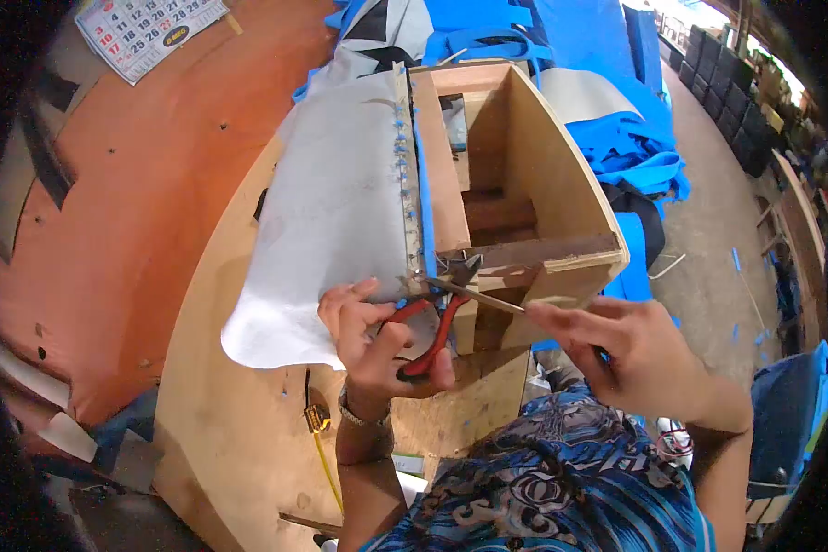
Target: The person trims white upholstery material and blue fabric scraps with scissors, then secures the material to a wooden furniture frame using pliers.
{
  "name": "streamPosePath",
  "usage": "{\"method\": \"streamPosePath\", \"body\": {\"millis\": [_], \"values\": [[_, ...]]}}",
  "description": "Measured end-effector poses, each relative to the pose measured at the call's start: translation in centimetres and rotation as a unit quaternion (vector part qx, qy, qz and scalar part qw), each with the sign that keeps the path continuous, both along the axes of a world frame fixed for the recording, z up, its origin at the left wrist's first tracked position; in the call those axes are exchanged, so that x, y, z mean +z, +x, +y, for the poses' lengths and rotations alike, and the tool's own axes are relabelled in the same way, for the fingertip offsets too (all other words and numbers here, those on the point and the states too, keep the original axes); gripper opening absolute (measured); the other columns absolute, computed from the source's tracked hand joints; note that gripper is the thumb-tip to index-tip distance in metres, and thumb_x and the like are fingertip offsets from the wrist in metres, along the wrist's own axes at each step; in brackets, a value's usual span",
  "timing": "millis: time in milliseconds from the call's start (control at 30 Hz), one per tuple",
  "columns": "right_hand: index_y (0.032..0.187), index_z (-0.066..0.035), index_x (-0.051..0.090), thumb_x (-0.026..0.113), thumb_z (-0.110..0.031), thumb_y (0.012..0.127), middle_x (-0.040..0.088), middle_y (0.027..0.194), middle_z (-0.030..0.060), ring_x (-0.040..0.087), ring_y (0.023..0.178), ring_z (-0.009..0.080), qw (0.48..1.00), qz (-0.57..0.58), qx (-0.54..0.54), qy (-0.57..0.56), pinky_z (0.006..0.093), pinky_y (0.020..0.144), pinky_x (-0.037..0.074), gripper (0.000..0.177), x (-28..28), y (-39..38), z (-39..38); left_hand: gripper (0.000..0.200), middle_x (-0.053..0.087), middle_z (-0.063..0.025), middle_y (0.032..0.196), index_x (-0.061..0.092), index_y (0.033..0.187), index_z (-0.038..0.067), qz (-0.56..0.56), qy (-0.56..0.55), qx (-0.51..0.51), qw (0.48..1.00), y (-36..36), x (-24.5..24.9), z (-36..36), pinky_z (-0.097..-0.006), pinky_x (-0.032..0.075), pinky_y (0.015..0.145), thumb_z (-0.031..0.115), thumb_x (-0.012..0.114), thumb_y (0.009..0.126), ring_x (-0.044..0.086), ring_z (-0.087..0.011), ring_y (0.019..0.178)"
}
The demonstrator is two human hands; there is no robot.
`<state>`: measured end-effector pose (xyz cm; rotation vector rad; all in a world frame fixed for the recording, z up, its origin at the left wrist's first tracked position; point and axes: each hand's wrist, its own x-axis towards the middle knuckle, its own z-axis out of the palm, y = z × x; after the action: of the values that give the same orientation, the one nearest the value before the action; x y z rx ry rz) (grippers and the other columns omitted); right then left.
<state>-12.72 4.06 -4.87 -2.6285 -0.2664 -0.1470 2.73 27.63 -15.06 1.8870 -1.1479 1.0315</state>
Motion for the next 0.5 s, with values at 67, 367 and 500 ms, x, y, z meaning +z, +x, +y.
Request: {"method": "streamPosePath", "body": {"millis": [67,367,500], "values": [[0.142,-0.019,0.051,0.065,-0.007,0.082,0.064,0.082,0.0122,0.066,0.071,0.0332,1.0,-0.018,0.013,-0.001,0.0444,0.057,0.053,0.063,-0.5,0.6,0.1,0.035,0.049,-0.0118,0.088,0.05,0.069,0.012,-0.004,-0.007,0.009,1.0,-0.2,-0.2,0.0,-0.0547,0.044,0.084,0.04,0.071,0.065,0.052,-0.0403,0.098],[0.138,-0.006,0.054,0.053,-0.007,0.099,0.068,0.103,0.0127,0.064,0.093,0.0155,0.93,-0.055,0.003,0.362,0.0285,0.082,0.049,0.039,-8.2,2.9,0.8,0.045,0.051,-0.0125,0.086,0.049,0.063,0.007,0.014,-0.004,0.027,1.0,-0.7,-0.1,0.1,-0.0525,0.042,0.085,0.047,0.068,0.072,0.052,-0.0413,0.103],[0.138,-0.009,0.054,0.058,-0.012,0.097,0.063,0.127,0.021,0.061,0.12,0.0293,0.935,-0.007,0.024,0.355,0.0367,0.099,0.046,0.041,-7.3,2.8,-1.3,0.048,0.051,-0.0131,0.086,0.05,0.063,0.007,0.022,0.0,0.039,0.999,-0.8,-0.1,0.3,-0.0523,0.041,0.084,0.051,0.066,0.074,0.052,-0.0415,0.105]]}}
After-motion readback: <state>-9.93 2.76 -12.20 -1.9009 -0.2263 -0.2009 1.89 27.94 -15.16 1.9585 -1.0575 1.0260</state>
